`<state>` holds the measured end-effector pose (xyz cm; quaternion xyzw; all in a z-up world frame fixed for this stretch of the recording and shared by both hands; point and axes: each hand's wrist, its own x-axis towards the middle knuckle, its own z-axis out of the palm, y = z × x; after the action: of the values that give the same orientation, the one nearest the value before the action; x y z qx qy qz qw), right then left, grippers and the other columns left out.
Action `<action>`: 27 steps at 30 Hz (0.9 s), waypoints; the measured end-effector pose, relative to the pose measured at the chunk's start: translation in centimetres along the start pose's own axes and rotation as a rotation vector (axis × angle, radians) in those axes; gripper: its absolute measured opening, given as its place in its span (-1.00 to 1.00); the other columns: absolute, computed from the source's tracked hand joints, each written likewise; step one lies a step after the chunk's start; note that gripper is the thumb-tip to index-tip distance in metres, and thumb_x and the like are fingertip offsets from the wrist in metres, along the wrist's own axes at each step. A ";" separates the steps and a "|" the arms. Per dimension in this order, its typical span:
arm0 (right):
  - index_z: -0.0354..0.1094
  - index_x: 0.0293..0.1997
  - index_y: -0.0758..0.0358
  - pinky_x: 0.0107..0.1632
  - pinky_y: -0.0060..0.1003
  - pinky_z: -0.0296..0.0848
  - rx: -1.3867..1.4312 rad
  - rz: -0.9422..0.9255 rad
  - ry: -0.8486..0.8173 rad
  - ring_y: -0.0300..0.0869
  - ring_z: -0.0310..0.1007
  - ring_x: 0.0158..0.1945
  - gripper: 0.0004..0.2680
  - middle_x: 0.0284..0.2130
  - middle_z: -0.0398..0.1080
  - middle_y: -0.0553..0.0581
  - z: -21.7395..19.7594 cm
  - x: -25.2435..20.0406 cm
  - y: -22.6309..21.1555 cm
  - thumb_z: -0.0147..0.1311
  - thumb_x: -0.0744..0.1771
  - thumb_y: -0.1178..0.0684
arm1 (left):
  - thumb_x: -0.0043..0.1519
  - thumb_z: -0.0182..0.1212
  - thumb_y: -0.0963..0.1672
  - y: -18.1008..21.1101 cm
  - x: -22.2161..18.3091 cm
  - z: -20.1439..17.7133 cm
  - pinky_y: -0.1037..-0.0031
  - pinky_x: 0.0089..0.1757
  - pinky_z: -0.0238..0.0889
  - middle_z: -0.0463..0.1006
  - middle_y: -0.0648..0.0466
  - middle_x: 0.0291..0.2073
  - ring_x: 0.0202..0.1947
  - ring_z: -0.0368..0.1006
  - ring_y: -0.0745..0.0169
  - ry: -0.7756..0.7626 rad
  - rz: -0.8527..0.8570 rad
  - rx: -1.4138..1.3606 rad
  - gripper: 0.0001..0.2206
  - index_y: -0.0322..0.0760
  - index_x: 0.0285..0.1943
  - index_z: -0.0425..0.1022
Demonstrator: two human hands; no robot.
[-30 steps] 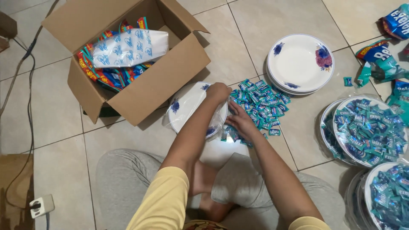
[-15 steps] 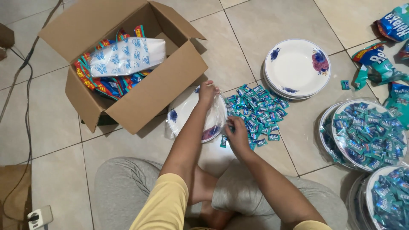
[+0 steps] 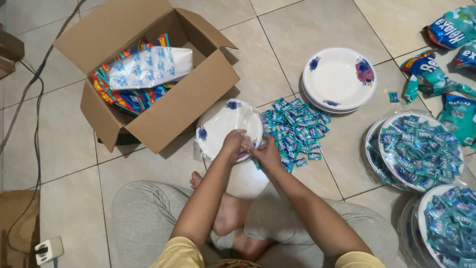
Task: The person wipes a white plate and then carefully arranges small blue candy packets in a circular pattern on it.
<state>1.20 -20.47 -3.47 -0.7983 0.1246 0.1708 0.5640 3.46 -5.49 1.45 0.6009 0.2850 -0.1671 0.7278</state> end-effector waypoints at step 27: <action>0.18 0.37 -0.01 0.21 0.11 0.31 -0.843 -0.538 0.086 0.04 0.20 0.26 -0.57 0.03 0.29 0.12 -3.5 -2.5 -2.6 0.06 0.31 -0.01 | 0.22 0.21 0.00 -1.2 3.7 -3.7 0.21 -0.17 0.51 0.54 -0.26 -0.06 -0.14 0.57 -0.06 0.129 0.124 0.323 -0.33 -0.37 0.47 0.08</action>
<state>0.38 -22.87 0.83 -0.9669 -0.1423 0.0219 0.2107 4.83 -1.84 -2.16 0.7360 0.2631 -0.1267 0.6108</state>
